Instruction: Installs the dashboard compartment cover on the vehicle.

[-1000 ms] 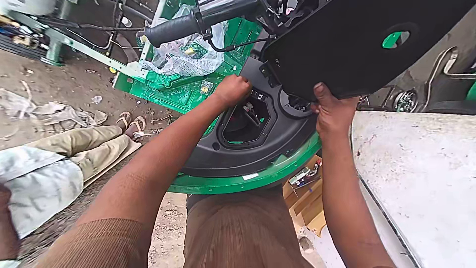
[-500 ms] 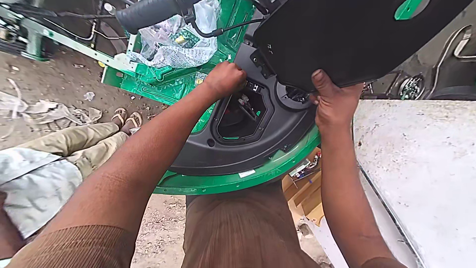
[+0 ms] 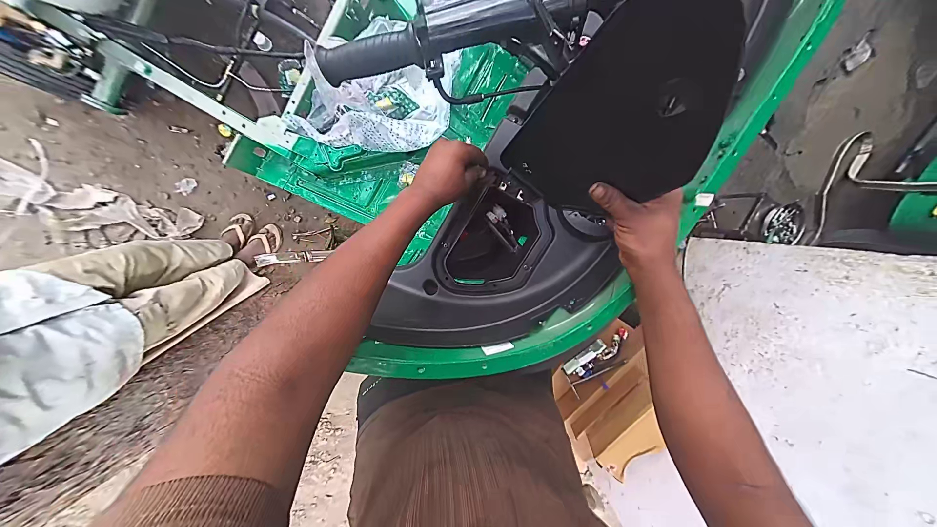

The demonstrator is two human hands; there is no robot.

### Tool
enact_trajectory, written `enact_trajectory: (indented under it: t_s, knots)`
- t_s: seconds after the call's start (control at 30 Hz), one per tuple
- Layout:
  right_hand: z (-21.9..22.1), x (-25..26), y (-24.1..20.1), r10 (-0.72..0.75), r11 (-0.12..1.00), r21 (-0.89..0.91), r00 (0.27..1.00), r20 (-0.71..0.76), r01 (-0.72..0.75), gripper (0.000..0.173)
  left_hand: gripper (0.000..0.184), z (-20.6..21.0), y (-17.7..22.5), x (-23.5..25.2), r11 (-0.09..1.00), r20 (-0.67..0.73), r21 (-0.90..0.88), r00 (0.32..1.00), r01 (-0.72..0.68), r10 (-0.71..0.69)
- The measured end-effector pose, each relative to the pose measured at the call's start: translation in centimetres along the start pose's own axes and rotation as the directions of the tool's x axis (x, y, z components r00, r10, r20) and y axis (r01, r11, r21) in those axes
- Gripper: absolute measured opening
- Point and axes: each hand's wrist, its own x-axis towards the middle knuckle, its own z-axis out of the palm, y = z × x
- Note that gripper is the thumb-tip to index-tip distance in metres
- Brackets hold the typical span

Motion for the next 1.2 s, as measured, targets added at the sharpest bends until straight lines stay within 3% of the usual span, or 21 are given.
enact_trajectory:
  t_s: [0.1,0.23,0.33,0.5,0.67,0.73,1.2]
  knots:
    - [1.0,0.9,0.3,0.000,0.994,-0.113,0.998,0.055,0.007,0.042,0.046,-0.8,0.4,-0.3,0.957,0.075,-0.269,0.993,0.106,-0.089]
    - [1.9,2.0,0.6,0.028,0.945,-0.327,0.997,0.077,-0.001,0.035,0.050,0.2,0.2,0.0,0.873,0.094,-0.474,0.993,0.113,-0.078]
    - [2.2,2.4,0.7,0.040,0.915,-0.403,0.995,0.089,-0.001,0.034,0.036,1.5,0.0,-0.2,0.882,0.061,-0.456,0.993,0.120,-0.104]
    - [2.5,2.2,0.7,0.012,0.899,-0.437,0.995,0.096,0.031,0.033,0.039,2.9,0.0,0.0,0.883,-0.035,-0.458,0.990,0.107,-0.138]
    - [3.7,2.0,0.3,-0.112,0.797,-0.571,0.976,0.186,0.200,0.032,0.037,3.2,-0.2,-0.3,0.855,-0.118,-0.506,0.974,0.111,-0.195]
    - [4.1,2.0,0.0,-0.100,0.769,-0.605,0.974,0.203,0.205,0.030,0.035,3.5,-0.5,-0.4,0.862,-0.122,-0.493,0.971,0.119,-0.204]
    - [4.3,2.5,0.9,-0.168,0.750,-0.610,0.966,0.199,0.256,0.027,0.035,4.7,-0.4,0.5,0.886,-0.200,-0.449,0.954,0.112,-0.222]
